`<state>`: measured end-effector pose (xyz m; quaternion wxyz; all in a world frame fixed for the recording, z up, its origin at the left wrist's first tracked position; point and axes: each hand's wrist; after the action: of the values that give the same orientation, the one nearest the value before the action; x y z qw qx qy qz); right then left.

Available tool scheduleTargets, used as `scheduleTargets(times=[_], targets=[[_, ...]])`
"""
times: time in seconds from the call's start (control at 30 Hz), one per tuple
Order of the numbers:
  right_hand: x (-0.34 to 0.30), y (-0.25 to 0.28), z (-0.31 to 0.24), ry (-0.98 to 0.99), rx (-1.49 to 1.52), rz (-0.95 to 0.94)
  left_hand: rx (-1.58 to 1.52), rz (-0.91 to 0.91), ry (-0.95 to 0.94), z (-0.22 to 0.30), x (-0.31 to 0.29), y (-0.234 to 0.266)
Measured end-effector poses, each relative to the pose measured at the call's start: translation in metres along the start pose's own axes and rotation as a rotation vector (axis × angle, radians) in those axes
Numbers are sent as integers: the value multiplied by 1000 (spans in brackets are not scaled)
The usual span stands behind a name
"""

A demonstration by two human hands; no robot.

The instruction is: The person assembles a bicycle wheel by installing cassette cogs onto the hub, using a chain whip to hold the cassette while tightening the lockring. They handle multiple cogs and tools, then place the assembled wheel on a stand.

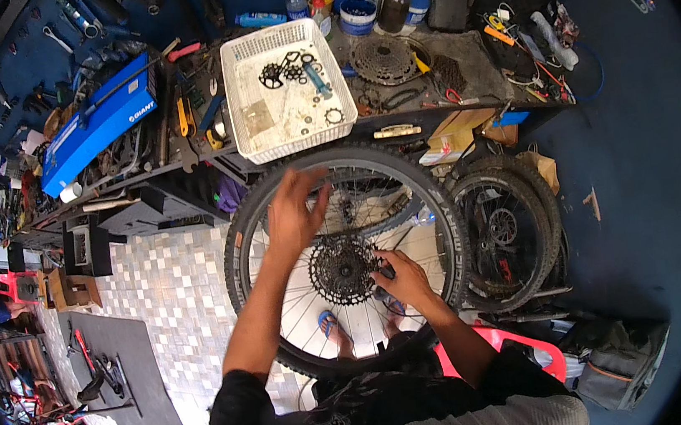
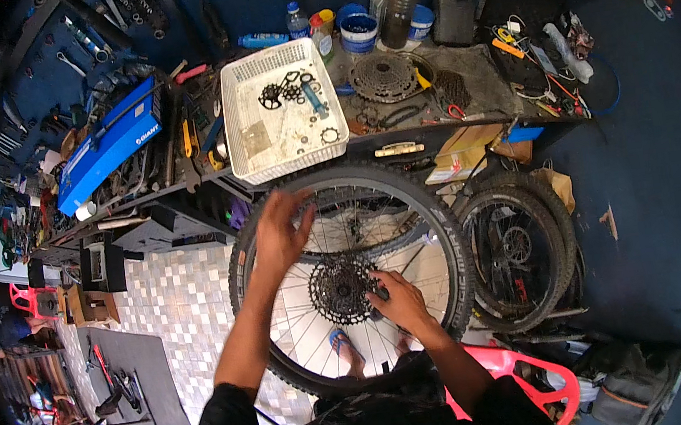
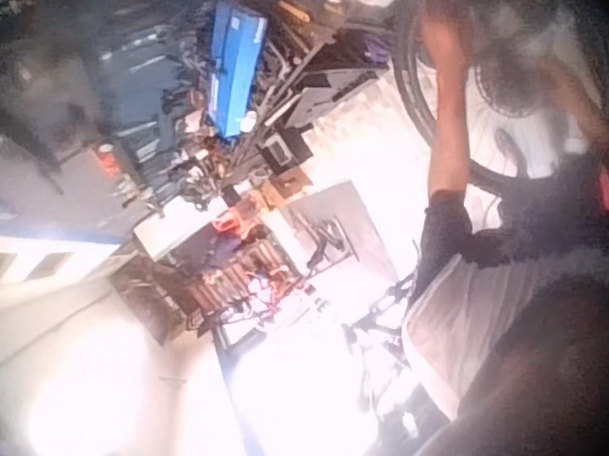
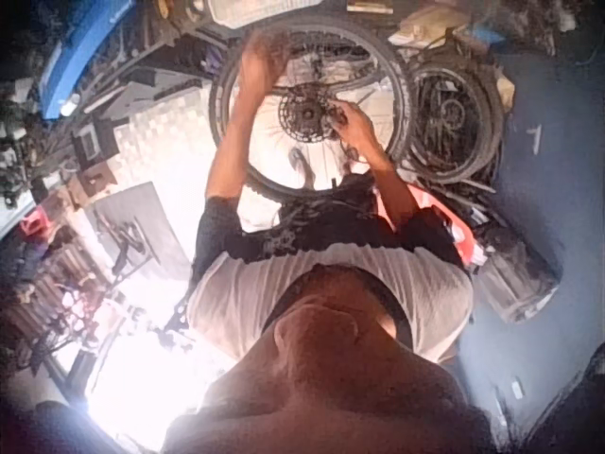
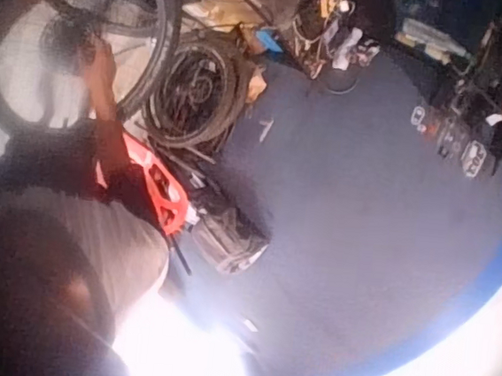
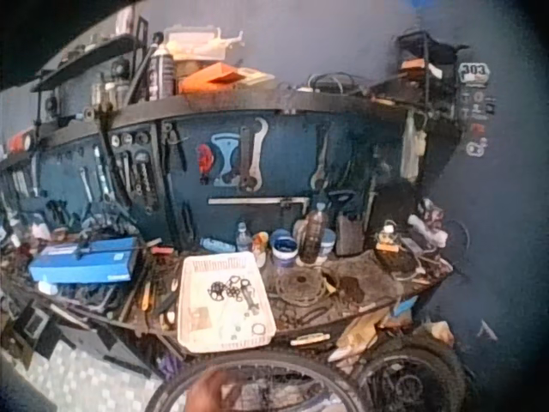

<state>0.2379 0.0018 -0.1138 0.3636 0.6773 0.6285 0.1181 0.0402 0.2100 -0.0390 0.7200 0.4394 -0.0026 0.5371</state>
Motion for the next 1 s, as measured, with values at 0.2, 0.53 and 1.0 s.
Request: scheduleTargets(times=[0.2, 0.53, 1.0], targets=[[-15, 24, 20, -44, 59, 79, 84, -439, 208, -55, 172, -28], [-33, 45, 45, -116, 45, 154, 458, -601, 353, -84, 205, -93], [-17, 94, -75, 206, 456, 201, -850, 55, 443, 83, 57, 85]])
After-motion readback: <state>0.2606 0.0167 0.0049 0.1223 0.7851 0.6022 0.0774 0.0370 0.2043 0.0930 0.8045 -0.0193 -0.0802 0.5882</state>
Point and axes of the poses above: each hand's wrist, its own x-axis towards the middle knuckle, its own y-axis out of the back of the hand, z = x × y, and after that the axes turned 5 degrees about -y, right-handed
